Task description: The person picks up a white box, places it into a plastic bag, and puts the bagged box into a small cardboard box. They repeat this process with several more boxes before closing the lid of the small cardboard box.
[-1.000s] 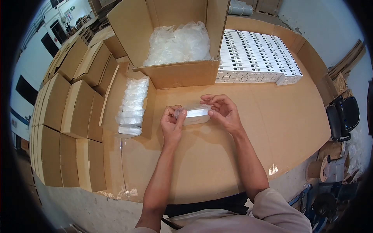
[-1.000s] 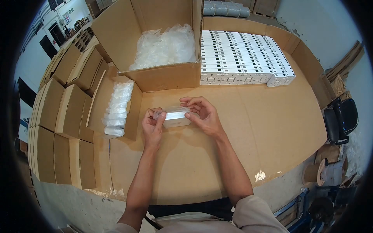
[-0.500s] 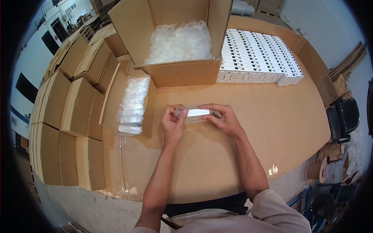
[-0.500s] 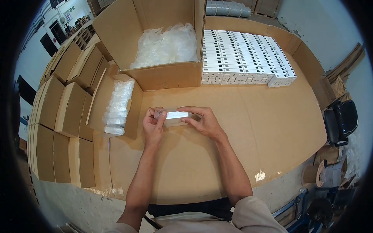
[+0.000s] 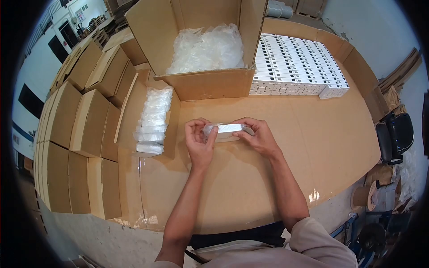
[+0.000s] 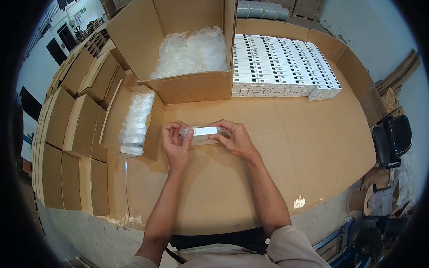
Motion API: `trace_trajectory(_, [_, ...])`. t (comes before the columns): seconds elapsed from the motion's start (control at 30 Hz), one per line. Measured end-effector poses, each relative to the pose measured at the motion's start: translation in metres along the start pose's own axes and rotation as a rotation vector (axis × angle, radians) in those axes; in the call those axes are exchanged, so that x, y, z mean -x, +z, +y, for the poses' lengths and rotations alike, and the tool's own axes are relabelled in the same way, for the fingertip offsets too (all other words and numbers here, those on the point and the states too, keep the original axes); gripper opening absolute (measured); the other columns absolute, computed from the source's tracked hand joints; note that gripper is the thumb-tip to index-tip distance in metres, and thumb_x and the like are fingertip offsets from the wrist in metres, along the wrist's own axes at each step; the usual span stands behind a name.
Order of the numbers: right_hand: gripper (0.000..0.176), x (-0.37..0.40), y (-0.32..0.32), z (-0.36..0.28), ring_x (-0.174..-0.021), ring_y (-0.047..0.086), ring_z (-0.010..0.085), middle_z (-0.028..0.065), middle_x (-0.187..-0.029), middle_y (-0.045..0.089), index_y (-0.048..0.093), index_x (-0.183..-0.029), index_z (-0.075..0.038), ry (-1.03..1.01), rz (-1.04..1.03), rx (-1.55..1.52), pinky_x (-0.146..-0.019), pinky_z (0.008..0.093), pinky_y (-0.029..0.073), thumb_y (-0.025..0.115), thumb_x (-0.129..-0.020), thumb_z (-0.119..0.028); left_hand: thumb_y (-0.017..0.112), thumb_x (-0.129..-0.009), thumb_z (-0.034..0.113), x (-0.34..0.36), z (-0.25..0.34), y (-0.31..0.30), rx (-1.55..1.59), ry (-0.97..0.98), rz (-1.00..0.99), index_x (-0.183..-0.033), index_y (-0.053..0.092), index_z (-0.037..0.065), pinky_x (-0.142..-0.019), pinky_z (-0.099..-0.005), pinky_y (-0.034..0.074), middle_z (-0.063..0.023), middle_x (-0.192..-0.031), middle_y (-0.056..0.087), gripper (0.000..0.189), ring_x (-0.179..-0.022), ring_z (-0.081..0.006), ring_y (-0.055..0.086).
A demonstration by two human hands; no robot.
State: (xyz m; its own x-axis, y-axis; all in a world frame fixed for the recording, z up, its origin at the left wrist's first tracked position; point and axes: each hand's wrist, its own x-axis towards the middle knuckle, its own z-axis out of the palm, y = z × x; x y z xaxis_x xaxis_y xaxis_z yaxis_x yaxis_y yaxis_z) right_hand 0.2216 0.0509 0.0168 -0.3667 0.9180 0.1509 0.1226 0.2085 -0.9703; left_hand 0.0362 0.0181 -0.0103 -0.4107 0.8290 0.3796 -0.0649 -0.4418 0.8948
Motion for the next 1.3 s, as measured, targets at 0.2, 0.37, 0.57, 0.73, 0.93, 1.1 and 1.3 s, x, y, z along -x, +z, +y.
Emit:
trace_trajectory(0.2, [0.024, 0.000, -0.004, -0.004, -0.098, 0.066, 0.0119, 0.0065, -0.104, 0.075, 0.072, -0.114, 0.002, 0.067, -0.011, -0.074, -0.089, 0.0303, 0.053, 0.075, -0.091, -0.003, 0.083, -0.079, -0.001, 0.005, 0.012, -0.011, -0.656, 0.618, -0.121, -0.107, 0.064, 0.006, -0.094, -0.0375, 0.046, -0.0058, -0.104, 0.070, 0.034, -0.107, -0.0267, 0.059])
trace_trajectory(0.37, [0.024, 0.001, -0.005, -0.004, -0.100, 0.066, 0.0124, 0.0068, -0.106, 0.075, 0.072, -0.114, 0.002, 0.070, -0.034, -0.063, -0.092, 0.0307, 0.052, 0.074, -0.091, -0.004, 0.087, -0.076, 0.008, 0.004, 0.019, -0.004, -0.881, 0.628, -0.215, -0.106, 0.074, 0.012, -0.097, -0.0382, 0.042, 0.0019, -0.106, 0.076, 0.033, -0.110, -0.0248, 0.058])
trace_trajectory(0.57, [0.027, 0.001, -0.006, -0.006, -0.106, 0.067, 0.0156, 0.0105, -0.113, 0.075, 0.071, -0.117, 0.004, 0.071, -0.041, -0.019, -0.098, 0.0321, 0.051, 0.072, -0.091, -0.002, 0.086, -0.077, 0.007, -0.003, 0.019, -0.011, -0.766, 0.449, -0.241, -0.108, 0.073, 0.009, -0.097, -0.0391, 0.045, -0.0026, -0.106, 0.075, 0.034, -0.111, -0.0258, 0.058])
trace_trajectory(0.73, [0.030, 0.001, -0.006, -0.002, -0.119, 0.065, 0.0197, 0.0133, -0.124, 0.072, 0.072, -0.117, 0.001, 0.034, -0.017, 0.013, -0.106, 0.0346, 0.047, 0.074, -0.088, -0.002, 0.084, -0.080, 0.002, -0.005, 0.012, -0.015, -0.502, 0.145, -0.307, -0.109, 0.069, 0.004, -0.094, -0.0356, 0.050, -0.0070, -0.111, 0.070, 0.033, -0.111, -0.0232, 0.060])
trace_trajectory(0.93, [0.039, 0.001, -0.005, -0.010, -0.114, 0.064, 0.0231, 0.0097, -0.125, 0.071, 0.074, -0.117, -0.005, -0.258, 0.076, 0.202, -0.096, 0.0354, 0.051, 0.080, -0.080, 0.001, 0.080, -0.086, -0.002, -0.005, 0.003, -0.017, -0.192, -0.188, -0.333, -0.117, 0.064, 0.001, -0.098, -0.0304, 0.048, -0.0051, -0.115, 0.066, 0.036, -0.111, -0.0134, 0.061])
trace_trajectory(1.1, [0.033, 0.003, -0.007, -0.013, -0.097, 0.065, 0.0212, 0.0073, -0.109, 0.074, 0.076, -0.112, -0.007, -0.229, 0.052, 0.313, -0.076, 0.0340, 0.053, 0.080, -0.080, 0.002, 0.082, -0.087, 0.006, -0.004, -0.008, -0.019, -0.148, -0.211, -0.333, -0.118, 0.066, 0.004, -0.083, -0.0274, 0.053, -0.0038, -0.109, 0.070, 0.035, -0.100, -0.0100, 0.065])
trace_trajectory(1.3, [0.027, 0.005, -0.004, -0.017, -0.075, 0.065, 0.0188, 0.0088, -0.099, 0.075, 0.075, -0.110, -0.005, -0.302, 0.017, 0.409, -0.064, 0.0311, 0.051, 0.077, -0.084, 0.002, 0.082, -0.088, 0.010, 0.000, -0.013, -0.022, -0.151, -0.232, -0.359, -0.123, 0.066, 0.006, -0.079, -0.0276, 0.055, -0.0056, -0.106, 0.073, 0.038, -0.093, -0.0107, 0.067])
